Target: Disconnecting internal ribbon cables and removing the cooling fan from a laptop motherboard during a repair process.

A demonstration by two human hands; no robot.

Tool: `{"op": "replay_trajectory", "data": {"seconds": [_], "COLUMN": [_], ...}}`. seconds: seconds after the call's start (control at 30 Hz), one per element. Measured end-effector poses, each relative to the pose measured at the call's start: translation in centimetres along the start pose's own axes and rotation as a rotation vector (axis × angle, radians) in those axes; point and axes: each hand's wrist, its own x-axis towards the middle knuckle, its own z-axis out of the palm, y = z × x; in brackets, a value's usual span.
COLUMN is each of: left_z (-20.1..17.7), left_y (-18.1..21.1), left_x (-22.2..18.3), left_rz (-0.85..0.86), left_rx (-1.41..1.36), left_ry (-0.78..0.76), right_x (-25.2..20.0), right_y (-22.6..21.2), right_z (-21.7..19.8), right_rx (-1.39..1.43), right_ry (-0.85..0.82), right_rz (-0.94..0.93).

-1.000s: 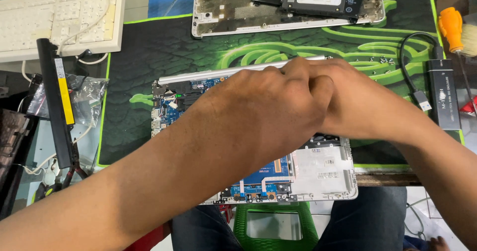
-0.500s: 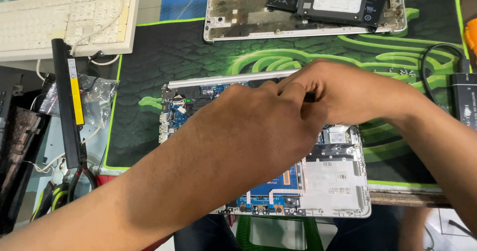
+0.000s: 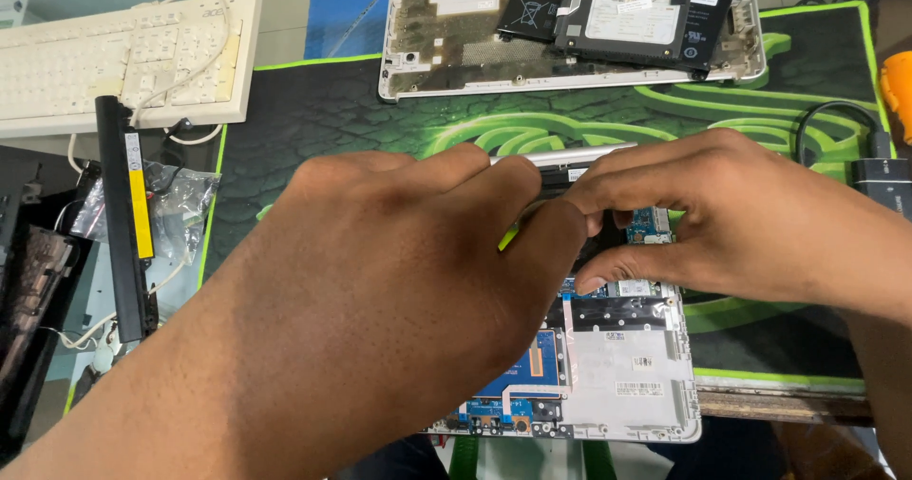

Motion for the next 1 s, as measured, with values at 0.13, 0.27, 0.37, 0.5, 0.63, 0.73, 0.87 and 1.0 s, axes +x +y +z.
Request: {"op": "replay_trajectory", "data": {"seconds": [0.13,0.27,0.37,0.5,0.63,0.73,0.87,1.0], "left_z": [-0.6,-0.3,0.0,2.3,4.9,7.8,11.8,13.0], "left_y": [0.2,0.3,-0.7,-1.4,-0.6,1.0,3.3,4.1], "left_x": [0.4,0.6,0.2,-1.3,-2.0,-2.3,-2.4,-1.4], "left_rz": [-0.082,-0.146,-0.070,-0.045,-0.210,-0.112,0.037,0.068], "left_rx": [-0.030,-0.035,0.102,0.176,-0.396,-0.513,-0.484,-0.493], "left_ry": [0.030,0.010,-0.076,-0.137,-0.335,-0.217,-0.231,-0.178], "right_x": [-0.3,-0.2,-0.5,-2.4,-6.0,-6.5,-4.5,-3.2], "right_y": [1.0,0.9,1.2,4.6,9.1,10.2,8.9,7.1], "right_z": [0.5,-0.1,-0.8,-1.8,-2.3,-2.1,-1.3,-1.4], "right_rx": [-0.045,0.050,-0.009,-0.198,-0.668,-0.774,-0.742,-0.695], "right_ry": [0.038,0.020,0.012,0.102,0.051,-0.087,-0.291,-0.327], "right_rz": [0.021,0.096,0.198,0.116,0.522,0.720,0.985,1.072]}}
